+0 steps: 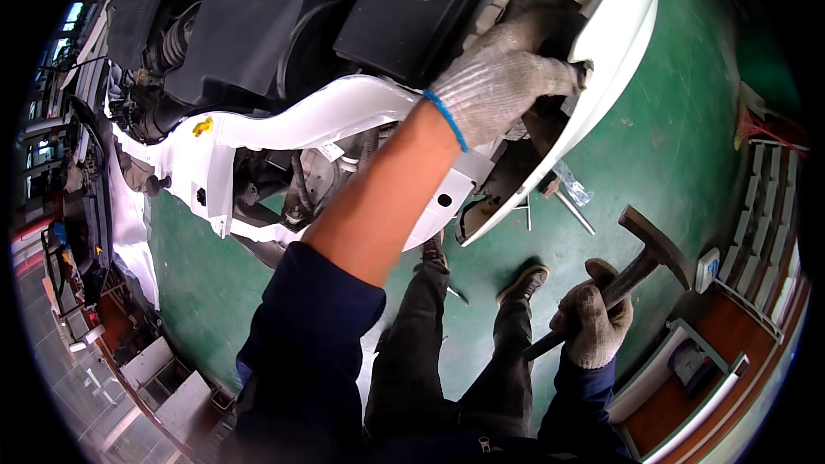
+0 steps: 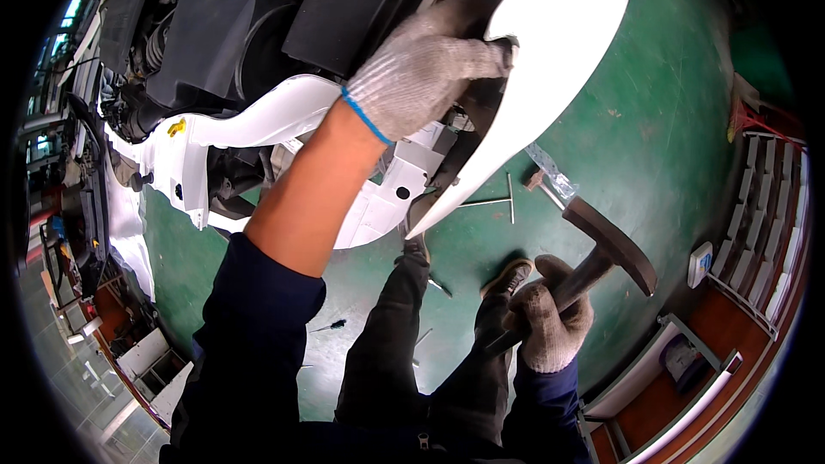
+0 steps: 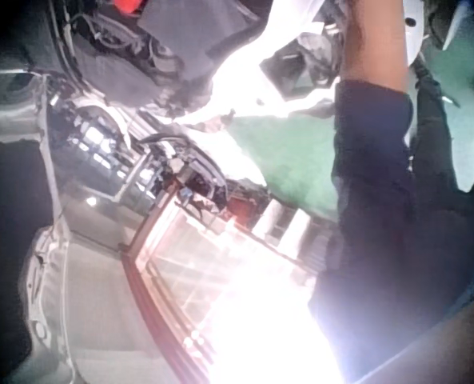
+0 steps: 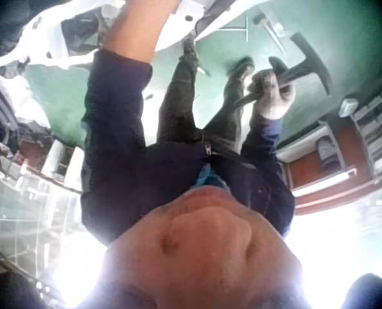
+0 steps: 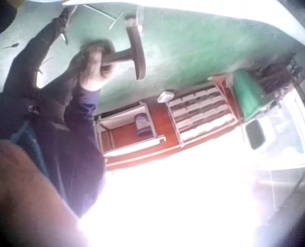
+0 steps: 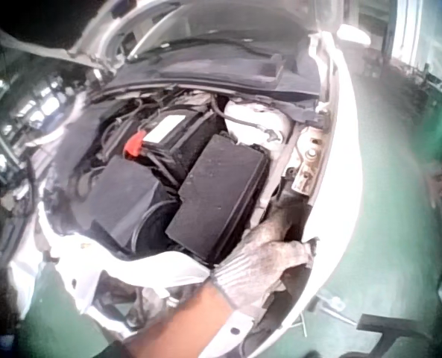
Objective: The person uses a hammer and a metal block to tap and straighten the front bumper and hood of a white car. They repeatedly strike the metal block placed against the bumper and hood edges to adjust the alignment of the vehicle's body panels.
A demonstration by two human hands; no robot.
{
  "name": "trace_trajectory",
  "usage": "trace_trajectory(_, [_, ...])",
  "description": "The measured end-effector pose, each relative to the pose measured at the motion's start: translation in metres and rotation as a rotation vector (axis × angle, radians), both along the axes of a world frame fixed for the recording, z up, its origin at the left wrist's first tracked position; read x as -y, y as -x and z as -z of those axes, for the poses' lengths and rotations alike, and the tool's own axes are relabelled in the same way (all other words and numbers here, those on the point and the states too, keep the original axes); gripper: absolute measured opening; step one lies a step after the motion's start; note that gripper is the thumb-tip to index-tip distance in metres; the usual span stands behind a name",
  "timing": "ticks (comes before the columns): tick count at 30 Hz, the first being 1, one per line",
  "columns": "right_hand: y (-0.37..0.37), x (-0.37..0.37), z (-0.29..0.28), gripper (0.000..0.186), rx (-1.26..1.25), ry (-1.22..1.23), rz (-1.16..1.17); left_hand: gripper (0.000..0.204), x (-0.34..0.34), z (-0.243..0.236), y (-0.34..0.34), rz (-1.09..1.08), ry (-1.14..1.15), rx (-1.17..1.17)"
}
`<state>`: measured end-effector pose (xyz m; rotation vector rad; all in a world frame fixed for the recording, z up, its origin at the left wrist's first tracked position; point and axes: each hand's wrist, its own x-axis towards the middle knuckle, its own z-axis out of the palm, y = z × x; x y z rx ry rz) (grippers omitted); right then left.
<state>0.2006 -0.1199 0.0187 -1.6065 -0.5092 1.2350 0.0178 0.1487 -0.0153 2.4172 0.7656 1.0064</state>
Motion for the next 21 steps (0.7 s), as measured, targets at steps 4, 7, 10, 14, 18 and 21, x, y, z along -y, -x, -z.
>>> trace_trajectory(4, [0.007, 0.002, 0.002, 0.043, -0.043, 0.016, -0.007, 0.030, 0.001, 0.008, 0.003, 0.030, -0.078, -0.006])
trace_trajectory(7, [0.013, 0.001, 0.005, 0.043, -0.034, 0.028, 0.003, 0.019, -0.006, -0.007, 0.005, 0.034, 0.181, -0.002])
trace_trajectory(10, [0.017, -0.004, 0.004, 0.044, -0.059, 0.051, 0.030, 0.027, 0.003, -0.047, 0.003, -0.013, 1.147, 0.224])
trace_trajectory(14, [0.021, -0.015, 0.001, 0.045, -0.099, 0.009, 0.032, 0.031, 0.000, -0.048, 0.019, 0.099, 1.079, 0.024])
trace_trajectory(18, [0.022, -0.023, 0.006, 0.047, -0.116, -0.035, 0.062, 0.036, 0.001, -0.045, 0.005, 0.009, 0.937, -0.094])
trace_trajectory(21, [0.017, -0.031, 0.008, 0.049, -0.111, -0.073, 0.083, 0.042, 0.002, -0.038, 0.004, -0.039, 0.929, -0.047])
